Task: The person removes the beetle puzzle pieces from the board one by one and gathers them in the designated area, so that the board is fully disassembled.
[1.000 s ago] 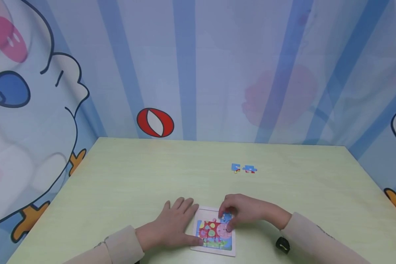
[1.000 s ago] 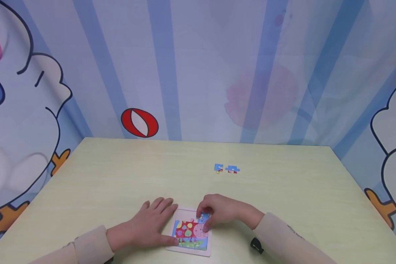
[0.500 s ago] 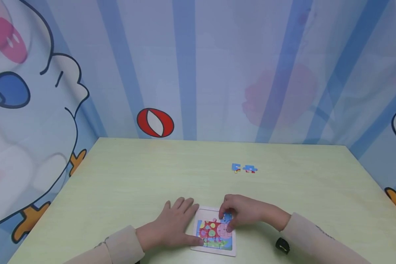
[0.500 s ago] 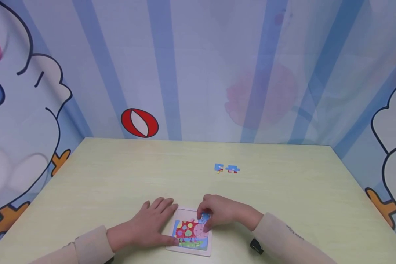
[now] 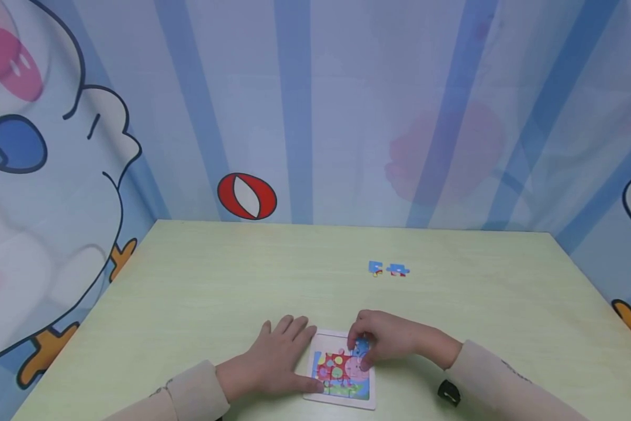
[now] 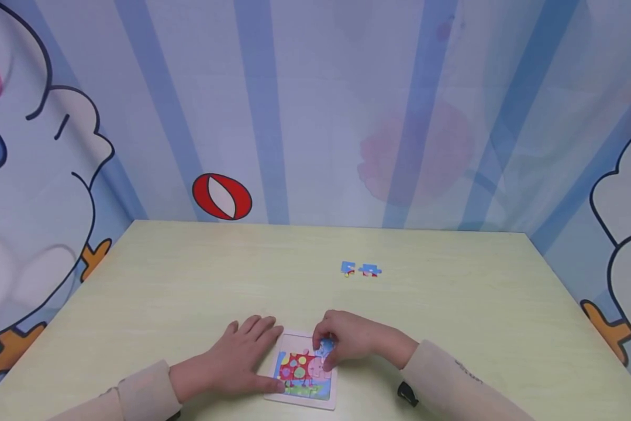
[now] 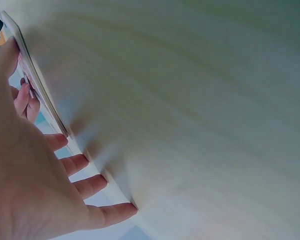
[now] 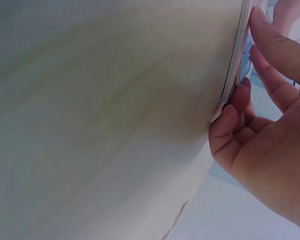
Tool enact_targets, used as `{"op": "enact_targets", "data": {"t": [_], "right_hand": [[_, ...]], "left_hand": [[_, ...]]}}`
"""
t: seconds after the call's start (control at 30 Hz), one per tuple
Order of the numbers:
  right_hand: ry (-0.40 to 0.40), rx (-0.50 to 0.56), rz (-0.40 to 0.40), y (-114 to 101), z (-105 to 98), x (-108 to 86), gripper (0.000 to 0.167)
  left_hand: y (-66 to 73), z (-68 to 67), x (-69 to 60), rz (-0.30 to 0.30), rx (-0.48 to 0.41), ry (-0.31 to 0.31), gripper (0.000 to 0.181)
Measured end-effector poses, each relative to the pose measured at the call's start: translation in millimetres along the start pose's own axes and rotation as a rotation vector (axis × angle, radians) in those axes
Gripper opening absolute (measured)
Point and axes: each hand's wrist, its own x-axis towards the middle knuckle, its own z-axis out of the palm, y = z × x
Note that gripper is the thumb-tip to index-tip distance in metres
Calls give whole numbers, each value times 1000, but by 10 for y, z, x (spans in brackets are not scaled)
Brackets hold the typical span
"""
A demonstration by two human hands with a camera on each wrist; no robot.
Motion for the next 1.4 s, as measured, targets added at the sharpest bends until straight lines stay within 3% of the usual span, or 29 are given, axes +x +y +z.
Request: {"op": "enact_targets", "data": {"t": [0.4, 0.77, 1.0, 1.4], "right_hand": [[35, 34, 20, -7, -6, 18, 40], [53, 1, 57, -17, -1, 21, 33], [51, 14, 6, 10, -7, 13, 29], [20, 79, -16, 60, -56, -16, 16]], "left_hand": [[5, -3, -11, 6, 0, 9, 101], [-10, 25, -5, 11, 10, 19, 102], [-13, 19, -4, 9, 3, 14, 102], [-21, 29, 11, -3, 1, 3, 102]]}}
